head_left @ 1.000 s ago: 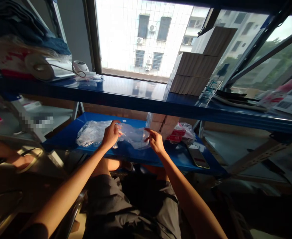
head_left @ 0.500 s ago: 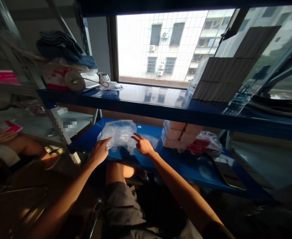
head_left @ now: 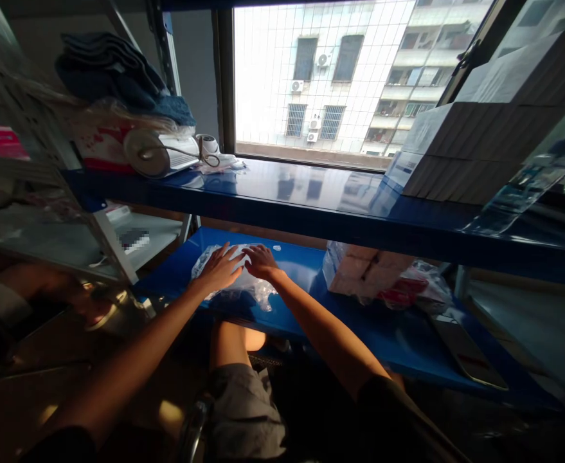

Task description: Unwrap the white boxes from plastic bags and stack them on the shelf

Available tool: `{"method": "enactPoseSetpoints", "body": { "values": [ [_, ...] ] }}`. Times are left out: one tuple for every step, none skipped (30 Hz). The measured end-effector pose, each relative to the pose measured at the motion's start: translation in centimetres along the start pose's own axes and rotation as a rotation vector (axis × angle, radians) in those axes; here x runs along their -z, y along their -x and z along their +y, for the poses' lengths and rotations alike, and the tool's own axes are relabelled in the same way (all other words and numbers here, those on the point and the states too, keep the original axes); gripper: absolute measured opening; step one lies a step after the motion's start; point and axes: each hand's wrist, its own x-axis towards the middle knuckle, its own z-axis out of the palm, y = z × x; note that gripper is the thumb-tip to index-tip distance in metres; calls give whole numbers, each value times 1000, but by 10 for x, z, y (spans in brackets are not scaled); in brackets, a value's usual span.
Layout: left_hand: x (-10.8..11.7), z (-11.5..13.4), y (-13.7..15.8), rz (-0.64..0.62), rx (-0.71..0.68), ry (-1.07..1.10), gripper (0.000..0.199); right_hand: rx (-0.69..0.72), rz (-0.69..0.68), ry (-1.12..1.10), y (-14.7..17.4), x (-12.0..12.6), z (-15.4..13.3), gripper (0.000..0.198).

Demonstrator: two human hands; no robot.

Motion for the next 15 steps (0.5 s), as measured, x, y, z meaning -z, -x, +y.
{"method": "enactPoseSetpoints", "body": {
  "values": [
    [-10,-4,-2,-57,40,-9,52,-20,-51,16,-3,-10,2,56],
    [-19,-9,-1,-121,100,-19,58,-43,-87,23,-4,-21,5,63],
    [-27,-15,0,-190,170,-28,65,-67,-116,23,-4,-32,8,70],
    [-35,-21,2,-257,239,-34,71,-88,-150,21,-2,-44,11,76],
    [-41,-26,5,-317,294,-38,76,-105,-180,16,0,-55,15,78],
    [-46,-31,8,-361,335,-38,80,-114,-195,8,2,-65,18,78],
    [-51,-36,10,-384,357,-35,82,-114,-191,-3,4,-75,21,76],
    [-54,-39,12,-392,363,-29,84,-107,-168,-19,5,-83,24,74],
    [-57,-42,14,-394,361,-24,86,-97,-134,-40,6,-89,27,71],
    [-58,-44,14,-393,360,-19,88,-91,-97,-78,6,-94,29,70],
    [-58,-46,14,-393,360,-10,89,-90,-60,-157,6,-96,32,68],
    [-58,-47,13,-390,362,1,89,-92,-26,-271,4,-96,35,66],
    [-56,-48,11,-387,363,13,90,-97,8,-400,2,-93,39,62],
    [-54,-49,8,-384,363,24,90,-104,46,-526,0,-88,44,54],
    [-51,-48,5,-366,358,35,88,-114,91,-633,-2,-82,50,44]
  ]
}}
